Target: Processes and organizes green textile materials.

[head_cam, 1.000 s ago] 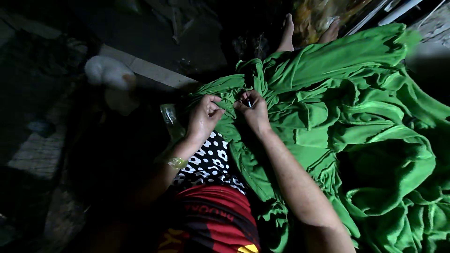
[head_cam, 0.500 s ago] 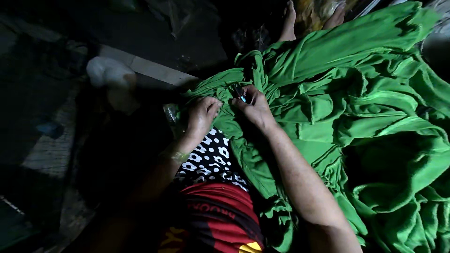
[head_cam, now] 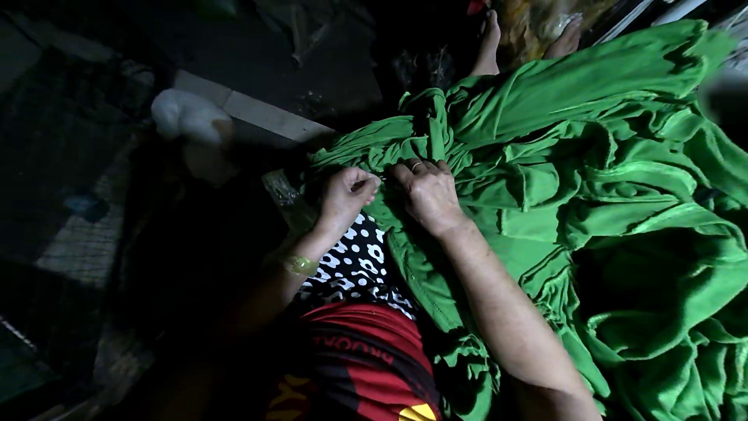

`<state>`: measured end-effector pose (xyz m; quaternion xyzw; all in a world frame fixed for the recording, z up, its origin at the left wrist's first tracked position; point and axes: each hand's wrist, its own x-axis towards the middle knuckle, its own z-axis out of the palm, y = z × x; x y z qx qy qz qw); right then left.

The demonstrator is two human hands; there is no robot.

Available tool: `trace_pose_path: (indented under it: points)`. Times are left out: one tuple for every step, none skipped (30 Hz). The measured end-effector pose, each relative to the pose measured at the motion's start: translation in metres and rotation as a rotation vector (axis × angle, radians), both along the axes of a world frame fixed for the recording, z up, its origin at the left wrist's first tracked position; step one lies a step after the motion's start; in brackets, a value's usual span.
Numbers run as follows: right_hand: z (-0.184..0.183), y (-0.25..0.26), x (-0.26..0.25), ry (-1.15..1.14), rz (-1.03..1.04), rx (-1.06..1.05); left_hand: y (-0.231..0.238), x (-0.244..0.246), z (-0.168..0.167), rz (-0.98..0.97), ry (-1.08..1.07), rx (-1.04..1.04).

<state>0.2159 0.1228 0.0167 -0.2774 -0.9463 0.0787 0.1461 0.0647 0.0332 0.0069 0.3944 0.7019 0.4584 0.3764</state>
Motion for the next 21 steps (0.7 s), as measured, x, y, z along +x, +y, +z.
trace_pose_path:
  points:
    - [-0.002,-0.001,-0.001,-0.007,0.0,0.03,0.0,0.001,0.0,-0.002,0.002,0.005]
    - [-0.003,-0.003,-0.003,-0.015,-0.006,0.049,0.0,0.002,0.0,-0.012,0.004,0.001]
    - [-0.004,-0.003,-0.004,-0.016,-0.012,0.062,0.0,0.002,0.0,-0.025,0.01,-0.003]
    - [-0.005,-0.003,-0.004,-0.006,-0.022,0.051,-0.001,0.001,0.0,-0.034,0.015,-0.006]
    - [-0.005,-0.002,-0.004,0.013,-0.043,0.008,-0.001,-0.002,0.001,-0.038,0.018,-0.012]
    - [-0.003,0.001,-0.002,0.04,-0.077,-0.072,-0.002,-0.006,0.003,-0.037,0.022,-0.02]
    - [0.001,0.003,-0.001,0.068,-0.127,-0.178,-0.004,-0.011,0.005,-0.03,0.024,-0.021]
    - [0.006,0.005,0.001,0.085,-0.184,-0.301,-0.005,-0.018,0.006,-0.014,0.017,-0.014]
    - [0.01,0.008,0.002,0.098,-0.234,-0.406,-0.006,-0.025,0.005,0.009,0.007,-0.004]
    - [0.012,0.009,0.001,0.112,-0.27,-0.455,-0.007,-0.03,0.005,0.037,-0.009,0.006]
    - [0.012,0.008,-0.002,0.115,-0.286,-0.455,-0.007,-0.034,0.004,0.067,-0.03,0.019]
    - [0.013,0.006,-0.006,0.086,-0.29,-0.427,-0.008,-0.036,0.003,0.09,-0.054,0.028]
    - [0.012,0.003,-0.012,0.033,-0.284,-0.382,-0.008,-0.037,0.003,0.103,-0.072,0.034]
    - [0.011,0.001,-0.017,-0.023,-0.27,-0.343,-0.009,-0.037,0.003,0.105,-0.084,0.033]
    - [0.012,0.001,-0.021,-0.065,-0.264,-0.323,-0.009,-0.038,0.004,0.103,-0.09,0.029]
    - [0.018,0.004,-0.022,-0.07,-0.264,-0.327,-0.01,-0.039,0.006,0.101,-0.092,0.027]
    - [0.031,0.009,-0.019,-0.037,-0.273,-0.366,-0.01,-0.042,0.006,0.103,-0.092,0.03]
    - [0.052,0.016,-0.012,0.02,-0.291,-0.43,-0.011,-0.045,0.006,0.113,-0.093,0.04]
    - [0.076,0.023,-0.001,0.132,-0.306,-0.491,-0.013,-0.049,0.005,0.126,-0.093,0.055]
    - [0.099,0.031,0.015,0.316,-0.334,-0.549,-0.014,-0.053,0.002,0.139,-0.096,0.07]
    - [0.12,0.041,0.034,0.56,-0.368,-0.61,-0.015,-0.056,0.0,0.151,-0.106,0.081]
